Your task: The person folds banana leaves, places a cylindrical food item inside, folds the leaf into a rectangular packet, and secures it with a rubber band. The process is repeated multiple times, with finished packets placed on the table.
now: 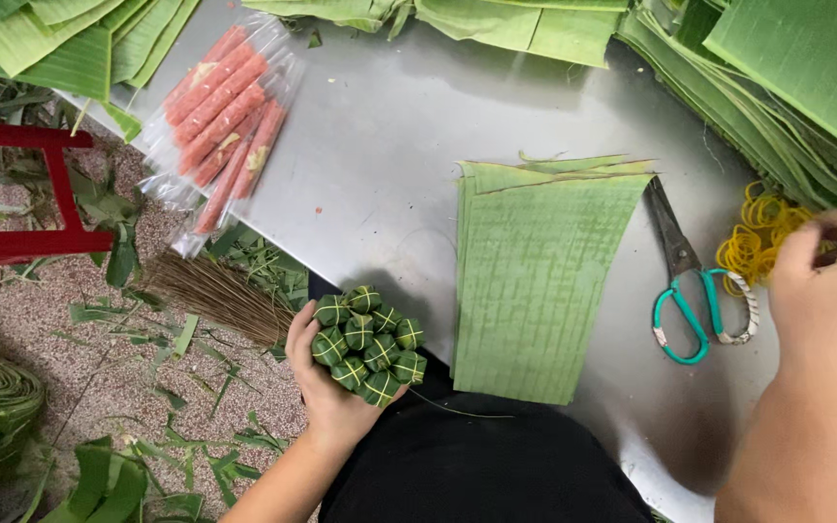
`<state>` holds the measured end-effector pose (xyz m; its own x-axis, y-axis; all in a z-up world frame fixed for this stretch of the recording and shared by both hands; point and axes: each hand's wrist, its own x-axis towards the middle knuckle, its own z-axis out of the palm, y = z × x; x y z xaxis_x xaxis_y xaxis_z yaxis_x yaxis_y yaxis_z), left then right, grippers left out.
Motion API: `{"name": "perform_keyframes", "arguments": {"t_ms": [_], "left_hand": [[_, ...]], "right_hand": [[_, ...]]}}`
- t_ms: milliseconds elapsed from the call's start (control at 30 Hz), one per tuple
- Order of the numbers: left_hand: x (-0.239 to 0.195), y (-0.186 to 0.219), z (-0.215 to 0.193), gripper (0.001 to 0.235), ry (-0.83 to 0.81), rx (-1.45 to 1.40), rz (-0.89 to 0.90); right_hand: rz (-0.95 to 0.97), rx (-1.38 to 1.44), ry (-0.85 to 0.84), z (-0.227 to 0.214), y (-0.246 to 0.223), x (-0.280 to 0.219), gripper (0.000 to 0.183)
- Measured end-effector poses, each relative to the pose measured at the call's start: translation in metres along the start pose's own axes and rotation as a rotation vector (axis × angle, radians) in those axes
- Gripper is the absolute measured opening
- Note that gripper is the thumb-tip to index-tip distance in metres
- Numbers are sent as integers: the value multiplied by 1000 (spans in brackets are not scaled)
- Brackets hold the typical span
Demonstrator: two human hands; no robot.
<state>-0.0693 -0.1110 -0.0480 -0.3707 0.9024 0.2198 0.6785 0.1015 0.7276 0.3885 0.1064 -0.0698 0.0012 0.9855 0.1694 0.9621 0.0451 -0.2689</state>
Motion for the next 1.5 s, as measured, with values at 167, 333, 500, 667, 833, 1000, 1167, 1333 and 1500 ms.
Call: {"name": "perform_keyframes", "arguments": {"t_ms": [167, 333, 500, 667, 833, 1000, 1167, 1333, 1500], "left_hand": [[2, 3, -4, 125, -17, 33, -8], [3, 3, -6, 127, -20, 58, -2], [7, 5, -6, 126, -14, 45, 5], [17, 17, -14, 128, -85, 119, -12], [29, 31, -24, 133, -208, 170, -70], [31, 34, -26, 122, -235, 136, -119], [25, 22, -26, 107, -269, 144, -105], [24, 25, -24, 112, -184, 155, -27], [35, 33, -20, 120, -166, 105, -150]], "right_hand": [[-41, -3, -9, 5, 12, 1, 11], [-23, 35, -37, 2, 3, 3, 12], [-113, 101, -3, -21, -54, 13, 12], [-267, 551, -322, -25, -202, -2, 21], [-796, 682, -295, 2, -355, -22, 16], [-1065, 609, -532, -9, -398, -28, 18], [-1188, 494, -270, -29, -387, -43, 26], [-485, 1425, -1380, -20, -313, -80, 23], [488, 1498, -1759, -8, -250, -80, 24]]}}
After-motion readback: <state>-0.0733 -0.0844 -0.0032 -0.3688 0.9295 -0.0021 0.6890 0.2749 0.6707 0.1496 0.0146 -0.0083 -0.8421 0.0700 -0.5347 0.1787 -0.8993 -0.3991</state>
